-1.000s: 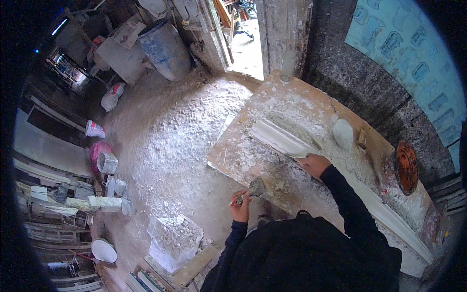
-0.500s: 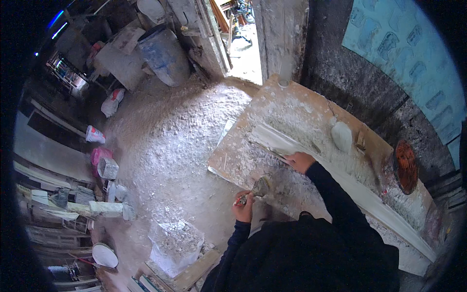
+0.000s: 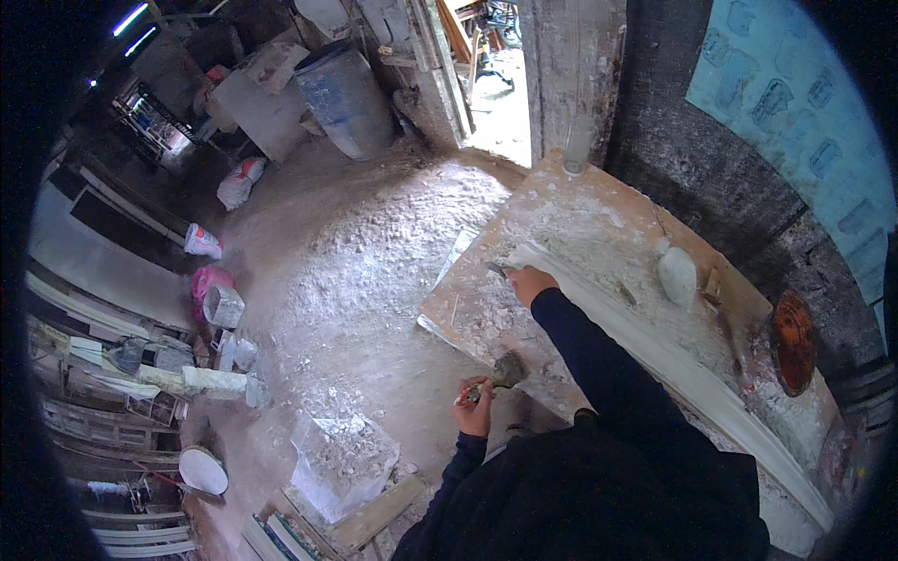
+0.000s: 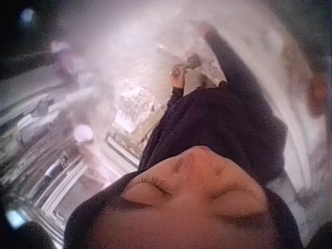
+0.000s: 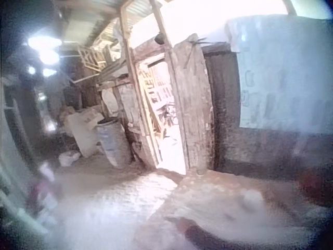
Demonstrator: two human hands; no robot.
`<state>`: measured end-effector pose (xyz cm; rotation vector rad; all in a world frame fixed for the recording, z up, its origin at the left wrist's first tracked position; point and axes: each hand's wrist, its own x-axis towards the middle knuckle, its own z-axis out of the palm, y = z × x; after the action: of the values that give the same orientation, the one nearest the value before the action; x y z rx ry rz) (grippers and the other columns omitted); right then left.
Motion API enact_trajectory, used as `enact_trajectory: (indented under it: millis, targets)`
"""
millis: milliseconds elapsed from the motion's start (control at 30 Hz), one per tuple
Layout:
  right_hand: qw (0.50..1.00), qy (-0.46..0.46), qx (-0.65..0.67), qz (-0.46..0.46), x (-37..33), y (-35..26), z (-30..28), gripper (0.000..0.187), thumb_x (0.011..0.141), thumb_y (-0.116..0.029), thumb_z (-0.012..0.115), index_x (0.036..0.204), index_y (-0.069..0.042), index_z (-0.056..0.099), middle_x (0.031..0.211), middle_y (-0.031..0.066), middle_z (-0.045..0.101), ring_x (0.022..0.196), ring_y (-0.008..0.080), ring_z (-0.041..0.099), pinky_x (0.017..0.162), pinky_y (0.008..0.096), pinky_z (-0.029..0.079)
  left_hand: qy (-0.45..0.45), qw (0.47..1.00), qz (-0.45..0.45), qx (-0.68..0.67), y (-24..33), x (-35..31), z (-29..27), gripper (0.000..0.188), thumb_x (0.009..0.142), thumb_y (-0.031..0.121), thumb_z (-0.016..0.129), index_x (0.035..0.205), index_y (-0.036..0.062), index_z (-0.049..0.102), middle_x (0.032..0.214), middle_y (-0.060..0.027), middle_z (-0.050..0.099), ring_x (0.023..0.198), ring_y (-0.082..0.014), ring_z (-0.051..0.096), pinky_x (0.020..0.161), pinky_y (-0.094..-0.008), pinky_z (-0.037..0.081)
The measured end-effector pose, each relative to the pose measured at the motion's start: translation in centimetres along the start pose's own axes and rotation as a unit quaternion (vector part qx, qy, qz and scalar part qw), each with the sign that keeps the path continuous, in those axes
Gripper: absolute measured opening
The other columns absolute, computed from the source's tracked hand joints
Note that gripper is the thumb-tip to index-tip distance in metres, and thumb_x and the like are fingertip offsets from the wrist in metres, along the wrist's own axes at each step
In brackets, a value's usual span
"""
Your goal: The person uses a brush and a scraper to clean dust and debris from a long white molding piece resting on a workbench. The person repeatedly brushes along the grooves and edges, then scrapes off accumulated dust, continuing this cycle along the length of the molding.
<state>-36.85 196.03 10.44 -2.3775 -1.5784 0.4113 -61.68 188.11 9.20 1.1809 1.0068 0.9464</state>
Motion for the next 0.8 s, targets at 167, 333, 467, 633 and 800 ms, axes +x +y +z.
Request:
enact_trajectory:
  millis: [167,333,467,633,800]
  targets:
    - [1.000,-0.019,-0.001,-0.021,-2.7,3.0,0.2,0.026,0.082,-0.022,0.044,0.106,-0.021,0.055,0.082,0.0176,0.058,0.076,0.0325,0.056,0.065,0.0432,0.044,0.027,1.000,0.001,-0.003,-0.3,0.1,-1.3,0.015,0.079,0.009,0.060,0.089,-0.0008,0.054,0.079,-0.0072,0.057,0.068,-0.0114,0.056,0.059,-0.0238,0.049]
    - [0.998,-0.030,0.056,0.023,-7.7,3.3,-2.3,0.024,0.081,-0.020,0.047,0.104,-0.020,0.056,0.076,0.0184,0.057,0.071,0.0337,0.055,0.063,0.0430,0.043,0.057,0.998,0.006,-0.001,0.2,-0.2,-2.6,0.015,0.079,0.009,0.059,0.089,-0.0007,0.054,0.078,-0.0067,0.057,0.068,-0.0116,0.056,0.058,-0.0243,0.050]
    - [0.999,-0.007,0.033,0.028,-4.3,1.4,-0.8,0.024,0.080,-0.018,0.048,0.103,-0.017,0.056,0.075,0.0188,0.057,0.073,0.0333,0.055,0.065,0.0433,0.042,0.059,0.998,0.006,-0.020,-0.2,0.0,-2.7,0.016,0.079,0.010,0.059,0.090,-0.0001,0.054,0.078,-0.0068,0.057,0.068,-0.0126,0.057,0.058,-0.0247,0.050]
    - [0.992,0.022,0.120,0.039,-0.3,-0.2,0.1,0.029,0.082,-0.021,0.047,0.110,-0.015,0.054,0.085,0.0212,0.057,0.082,0.0344,0.055,0.073,0.0422,0.042,0.004,1.000,0.001,-0.021,0.8,0.2,-1.3,0.017,0.079,0.012,0.061,0.090,0.0010,0.054,0.080,-0.0077,0.058,0.070,-0.0140,0.058,0.057,-0.0256,0.051]
    - [0.934,0.180,0.308,0.007,-7.3,7.8,-0.1,0.035,0.083,-0.022,0.050,0.114,-0.007,0.051,0.093,0.0085,0.057,0.083,0.0205,0.053,0.070,0.0307,0.043,-0.116,0.991,-0.037,-0.051,1.1,0.5,3.4,0.016,0.078,0.011,0.061,0.089,0.0009,0.055,0.081,-0.0060,0.058,0.071,-0.0117,0.056,0.057,-0.0255,0.050]
